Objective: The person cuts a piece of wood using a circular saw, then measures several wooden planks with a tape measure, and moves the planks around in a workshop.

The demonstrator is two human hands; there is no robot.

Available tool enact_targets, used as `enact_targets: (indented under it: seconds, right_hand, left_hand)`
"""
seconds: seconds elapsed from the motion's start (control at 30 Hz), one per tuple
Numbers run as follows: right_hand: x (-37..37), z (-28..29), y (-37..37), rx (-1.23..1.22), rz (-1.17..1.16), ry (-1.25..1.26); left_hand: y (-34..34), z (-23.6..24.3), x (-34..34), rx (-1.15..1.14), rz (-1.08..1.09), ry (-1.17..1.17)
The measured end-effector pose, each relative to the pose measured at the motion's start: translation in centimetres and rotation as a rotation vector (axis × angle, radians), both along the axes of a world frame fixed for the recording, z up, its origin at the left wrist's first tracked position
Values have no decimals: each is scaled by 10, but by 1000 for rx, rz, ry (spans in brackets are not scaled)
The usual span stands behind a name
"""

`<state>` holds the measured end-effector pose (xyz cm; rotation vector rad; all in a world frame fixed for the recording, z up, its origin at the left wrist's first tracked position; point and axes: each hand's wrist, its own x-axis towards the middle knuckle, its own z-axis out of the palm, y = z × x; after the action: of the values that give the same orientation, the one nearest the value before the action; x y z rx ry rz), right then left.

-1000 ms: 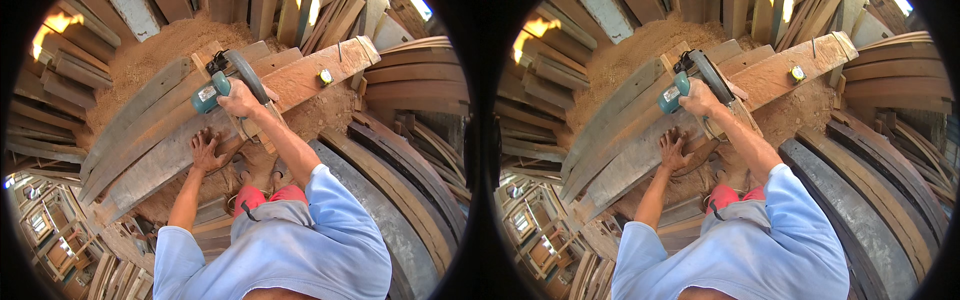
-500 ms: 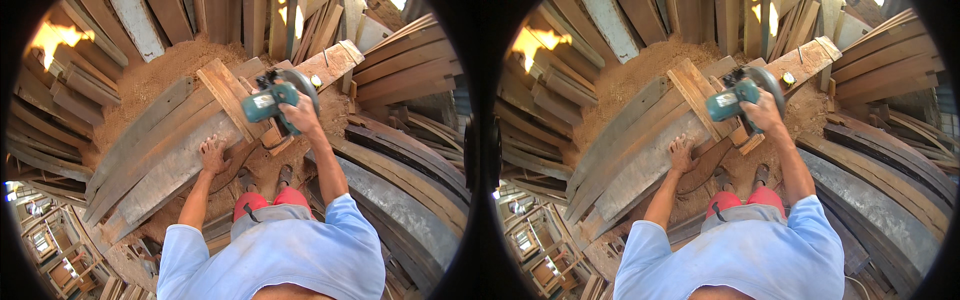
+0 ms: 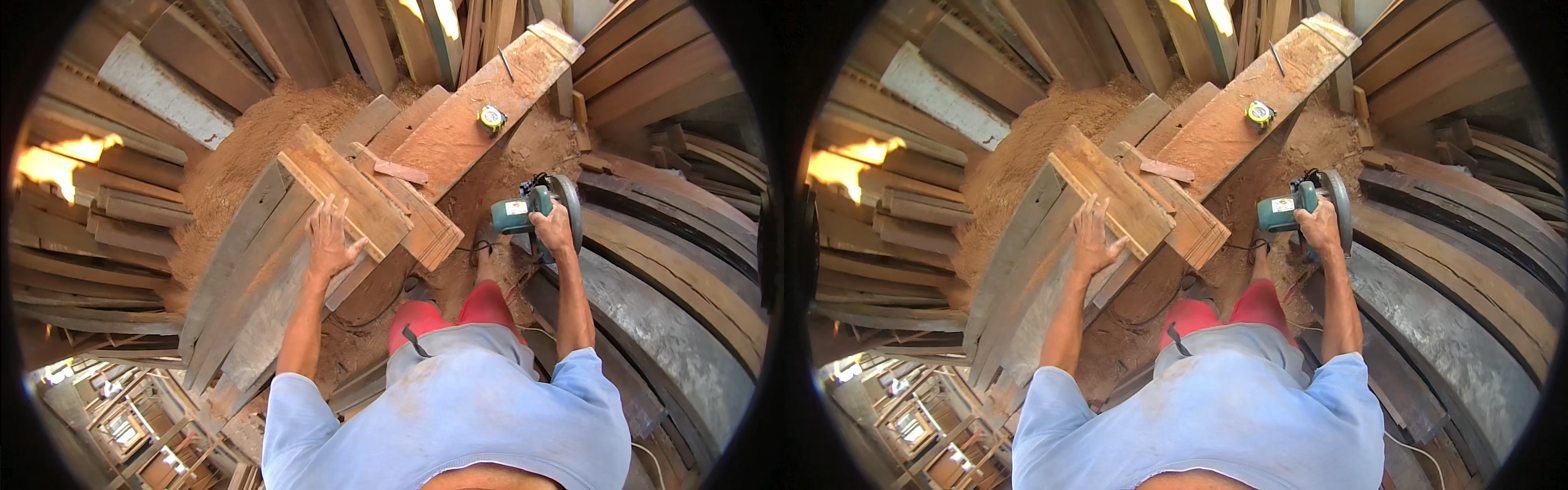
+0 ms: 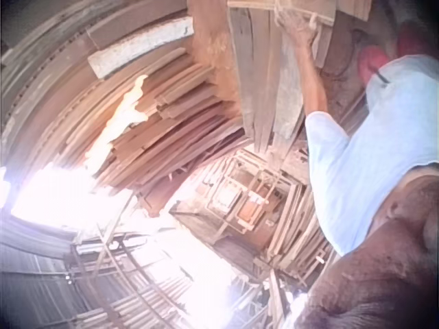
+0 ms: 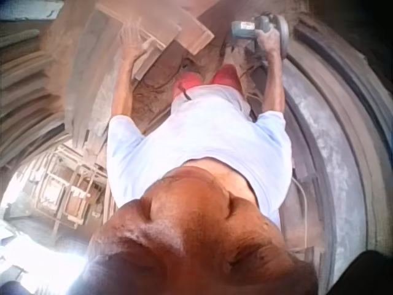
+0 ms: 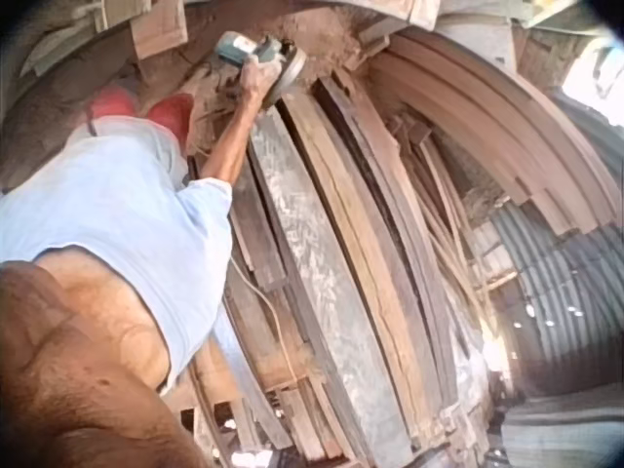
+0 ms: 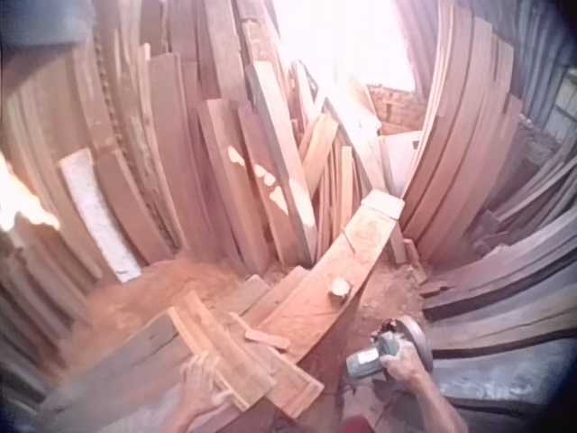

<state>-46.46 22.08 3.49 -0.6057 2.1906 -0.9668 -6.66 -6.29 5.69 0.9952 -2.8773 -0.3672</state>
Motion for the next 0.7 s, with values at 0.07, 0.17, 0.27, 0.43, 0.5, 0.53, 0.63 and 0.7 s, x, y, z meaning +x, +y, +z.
enact_targets:
  seconds: [0.07,0.17,0.27,0.43,0.5,0.53,0.63,0.7]
  right_hand:
    - [-25,-50,8,95,38,29]
    - [-61,-88,7,243,121,45]
    - [-88,-123,-6,361,198,33]
    - [-131,-172,-24,469,351,-40]
    - [-146,-199,-26,527,420,-9]
    - [-153,-209,-26,553,445,12]
    - [-176,-231,-32,648,462,-47]
    - [-191,-280,-8,618,459,29]
  left_hand:
    - [-24,-3,-34,-13,-65,-146]
    - [-61,-2,-90,61,-122,-313]
    - [-89,-6,-124,197,-204,-654]
    - [-103,-5,-165,334,-216,-927]
    - [-104,-5,-170,343,-237,-950]
    - [-103,-2,-172,293,-211,-849]
    - [-92,2,-152,233,0,-571]
    - [-72,-11,-124,-5,203,-327]
